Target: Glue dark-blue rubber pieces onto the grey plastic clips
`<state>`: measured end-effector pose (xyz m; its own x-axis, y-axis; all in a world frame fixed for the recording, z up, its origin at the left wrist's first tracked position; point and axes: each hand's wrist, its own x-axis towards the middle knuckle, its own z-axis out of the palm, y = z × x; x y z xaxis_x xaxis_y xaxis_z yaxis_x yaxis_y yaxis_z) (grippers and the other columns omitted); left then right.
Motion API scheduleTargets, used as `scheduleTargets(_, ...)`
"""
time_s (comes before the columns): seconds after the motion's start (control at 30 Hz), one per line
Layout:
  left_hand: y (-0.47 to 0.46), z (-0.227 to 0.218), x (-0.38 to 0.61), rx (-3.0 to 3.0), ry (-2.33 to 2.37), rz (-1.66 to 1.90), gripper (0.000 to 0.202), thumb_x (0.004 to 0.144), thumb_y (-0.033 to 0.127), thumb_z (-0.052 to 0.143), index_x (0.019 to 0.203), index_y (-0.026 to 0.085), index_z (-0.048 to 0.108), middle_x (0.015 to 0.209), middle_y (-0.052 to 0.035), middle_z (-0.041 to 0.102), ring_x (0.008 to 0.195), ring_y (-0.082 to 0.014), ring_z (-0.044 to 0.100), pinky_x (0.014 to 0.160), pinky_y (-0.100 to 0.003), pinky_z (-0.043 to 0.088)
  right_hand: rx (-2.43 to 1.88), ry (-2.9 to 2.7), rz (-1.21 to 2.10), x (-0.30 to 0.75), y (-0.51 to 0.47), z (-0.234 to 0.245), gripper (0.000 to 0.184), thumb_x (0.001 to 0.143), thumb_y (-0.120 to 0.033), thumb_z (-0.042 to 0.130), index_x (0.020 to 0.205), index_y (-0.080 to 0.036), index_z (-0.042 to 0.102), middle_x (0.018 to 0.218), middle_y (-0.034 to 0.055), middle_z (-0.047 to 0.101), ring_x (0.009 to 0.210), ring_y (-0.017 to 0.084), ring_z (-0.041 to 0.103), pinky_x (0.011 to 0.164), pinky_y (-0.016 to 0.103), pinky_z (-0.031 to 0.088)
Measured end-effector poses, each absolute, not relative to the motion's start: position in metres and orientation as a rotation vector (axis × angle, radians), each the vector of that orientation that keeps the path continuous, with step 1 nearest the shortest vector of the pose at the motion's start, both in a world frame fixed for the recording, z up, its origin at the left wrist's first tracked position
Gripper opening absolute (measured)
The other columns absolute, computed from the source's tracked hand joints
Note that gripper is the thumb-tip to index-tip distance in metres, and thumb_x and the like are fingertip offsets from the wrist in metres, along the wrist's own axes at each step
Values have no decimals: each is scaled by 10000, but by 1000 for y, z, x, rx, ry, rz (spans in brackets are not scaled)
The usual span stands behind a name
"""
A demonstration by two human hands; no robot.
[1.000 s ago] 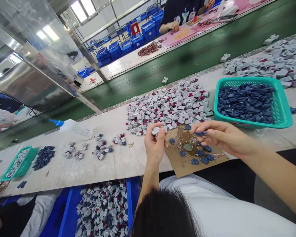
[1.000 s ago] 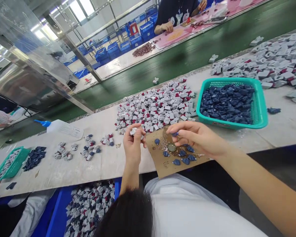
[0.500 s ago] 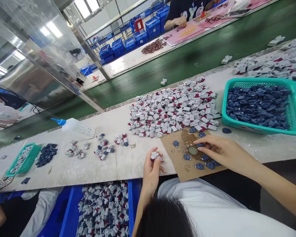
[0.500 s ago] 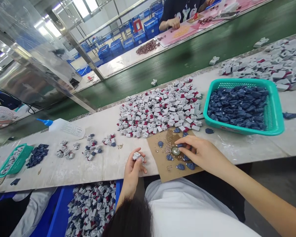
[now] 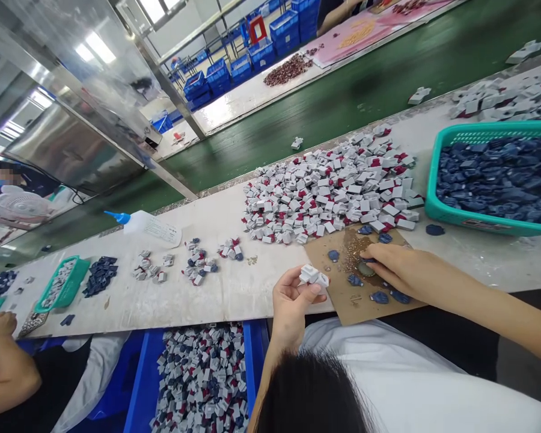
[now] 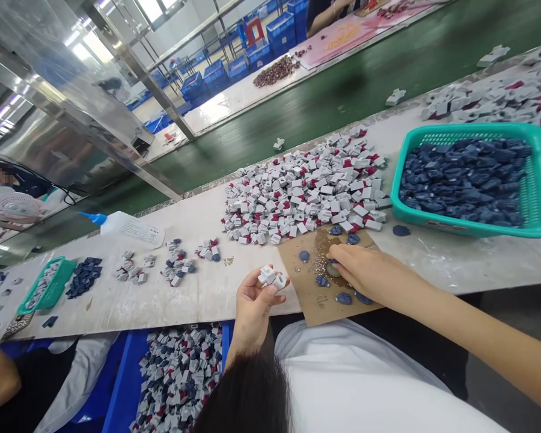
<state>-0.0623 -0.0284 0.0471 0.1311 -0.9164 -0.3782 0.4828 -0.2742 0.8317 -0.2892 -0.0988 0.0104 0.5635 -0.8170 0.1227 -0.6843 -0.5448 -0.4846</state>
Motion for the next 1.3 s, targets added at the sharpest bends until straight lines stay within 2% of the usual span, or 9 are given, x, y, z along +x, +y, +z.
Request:
scheduleTargets(0.13, -30, 53, -63, 1187, -440, -1467, 494, 432, 332, 963, 836, 169, 731, 806, -47, 762, 695, -163, 711, 523, -186, 537, -2425, 1186, -341, -286, -100, 14, 220, 925, -306, 330, 729, -223, 388, 655, 33, 566, 571, 191, 556, 522, 287, 308)
scheduleTargets(0.23, -30, 57, -63, 1178, -439, -1451, 473, 446, 322, 959, 835, 168, 738, 816, -55, 770, 698, -155, 708, 540, -182, 536, -2398, 1134, -275, -284, -102, 17, 181, 905, -274, 328, 740, -221, 382, 667, 33, 569, 577, 181, 543, 529, 278, 287)
scheduleTargets(0.4, -30, 60, -64, 1119, -482, -1461, 471, 472, 291, 955, 888, 184, 762, 798, -42, 767, 718, -148, 711, 564, -171, 533, -2299, 1090, -233, -284, -104, 21, 195, 895, -305, 320, 727, -219, 371, 676, 49, 559, 574, 186, 517, 544, 288, 270)
scheduleTargets(0.6, -33, 60, -68, 1107, -606, -1460, 368, 541, 272, 930, 864, 196, 770, 792, -30, 763, 785, -166, 731, 648, -194, 554, -2064, 1062, -289, -290, -108, 32, 203, 892, -391, 400, 810, -217, 466, 679, 40, 571, 599, 190, 532, 559, 295, 323)
scheduleTargets(0.73, -37, 62, -71, 1120, -764, -1450, 261, 611, 215, 890, 839, 191, 765, 883, -45, 777, 817, -153, 726, 678, -188, 561, -1805, 1068, -424, -294, -105, 51, 341, 914, -551, 464, 950, -212, 486, 688, 6, 564, 615, 149, 536, 564, 267, 413)
scheduleTargets(0.83, -40, 63, -75, 1145, -858, -1468, 238, 618, 183, 876, 823, 175, 755, 883, -56, 780, 793, -156, 726, 714, -218, 579, -1660, 1052, -528, -293, -98, 64, 404, 883, -610, 522, 926, -210, 486, 702, 4, 573, 624, 132, 539, 545, 245, 417)
scheduleTargets(1.0, -43, 64, -85, 1133, -883, -1498, 270, 584, 210, 895, 798, 163, 736, 821, -54, 771, 765, -177, 722, 709, -255, 589, -1576, 1006, -590, -287, -85, 78, 405, 849, -605, 593, 922, -213, 522, 743, 19, 635, 649, 147, 611, 551, 243, 464)
scheduleTargets(1.17, -43, 67, -90, 1122, -883, -1518, 276, 583, 256, 903, 780, 160, 736, 753, -37, 754, 693, -148, 698, 656, -230, 582, -1713, 973, -605, -285, -80, 84, 340, 887, -560, 568, 951, -226, 571, 724, -2, 657, 585, 129, 607, 482, 220, 438)
scheduleTargets(1.3, -43, 66, -90, 1062, -869, -1527, 226, 625, 215, 881, 795, 175, 739, 736, -7, 752, 678, -112, 694, 660, -183, 578, -1929, 946, -634, -284, -80, 89, 274, 946, -486, 507, 956, -221, 572, 706, -16, 660, 560, 118, 599, 471, 220, 417)
